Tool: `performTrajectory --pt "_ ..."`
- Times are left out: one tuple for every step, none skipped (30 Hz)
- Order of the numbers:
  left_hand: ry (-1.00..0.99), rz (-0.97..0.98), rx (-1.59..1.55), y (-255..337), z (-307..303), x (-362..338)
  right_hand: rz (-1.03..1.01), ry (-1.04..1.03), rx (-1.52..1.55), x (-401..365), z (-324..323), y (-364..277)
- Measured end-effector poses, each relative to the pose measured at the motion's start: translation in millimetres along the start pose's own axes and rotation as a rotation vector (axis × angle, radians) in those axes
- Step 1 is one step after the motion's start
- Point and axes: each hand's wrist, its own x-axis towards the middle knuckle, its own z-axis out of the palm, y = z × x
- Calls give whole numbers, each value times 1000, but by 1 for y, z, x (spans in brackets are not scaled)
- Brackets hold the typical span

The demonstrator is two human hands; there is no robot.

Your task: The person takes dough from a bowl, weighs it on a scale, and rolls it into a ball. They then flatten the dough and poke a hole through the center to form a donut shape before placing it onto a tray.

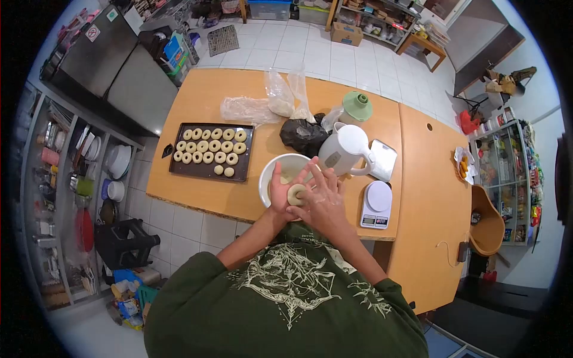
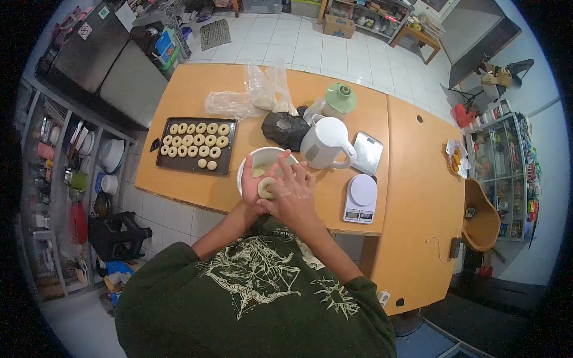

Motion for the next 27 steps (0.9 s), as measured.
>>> performTrajectory --pt "10 14 29 -1 2 -1 -13 21 -8 -1 3 0" --pt "12 12 27 -2 0 -1 -10 21 -8 -2 2 1" --pt "22 17 7 0 -3 -1 -19 30 -22 -3 1 1" --pt "30 23 -12 1 -5 -1 -30 40 -37 -2 0 1" --pt "29 24 -11 2 -7 -1 -32 41 -37 -2 1 1" --pt "-1 -2 12 3 -7 -2 2 15 -12 -2 1 0" --pt "-31 -30 35 3 -8 -1 37 -10 13 -2 0 0" --pt "-33 -32 36 3 -8 -1 37 -8 10 -2 2 3" --pt "-16 -17 5 3 -7 -1 -7 20 -10 -1 4 5" --pt "2 -1 -25 3 -6 -2 -53 46 -30 0 5 6" --pt "-2 2 -24 4 -8 -2 -58 47 -32 0 4 6" --pt "-30 -10 12 6 -8 -2 -21 18 -25 1 0 2" --pt "-56 -21 46 6 -8 -2 17 -14 -17 1 -2 0" --pt "-56 -20 45 6 -9 -2 15 -15 -18 1 0 2" --pt "-20 -10 84 3 -1 -2 -15 -1 -10 1 2 6" --pt "18 -1 122 2 4 -3 -44 13 -2 1 4 9" --pt "21 -2 119 2 1 -4 -41 10 -1 -1 3 9" --pt "3 -14 146 2 -1 -3 -61 19 7 0 0 9" --pt "-19 -25 175 4 -2 -2 -85 30 14 2 -3 8" --pt "-20 -21 175 4 -2 -3 -88 29 13 2 -4 7" --pt "-15 -28 146 2 0 -3 -55 2 43 2 -5 5" --pt "-9 -38 117 1 1 -4 -19 -25 73 1 -5 5" --pt "-8 -39 114 1 0 -4 -17 -27 73 0 -3 7" --pt "-15 -35 132 3 0 -3 -62 2 41 0 -1 10" --pt "-23 -32 150 4 -1 -3 -107 32 11 0 1 11" --pt "-23 -30 150 4 -4 -3 -108 30 11 -1 0 10" --pt "-33 -36 126 5 -6 -3 -79 13 11 0 -4 8"
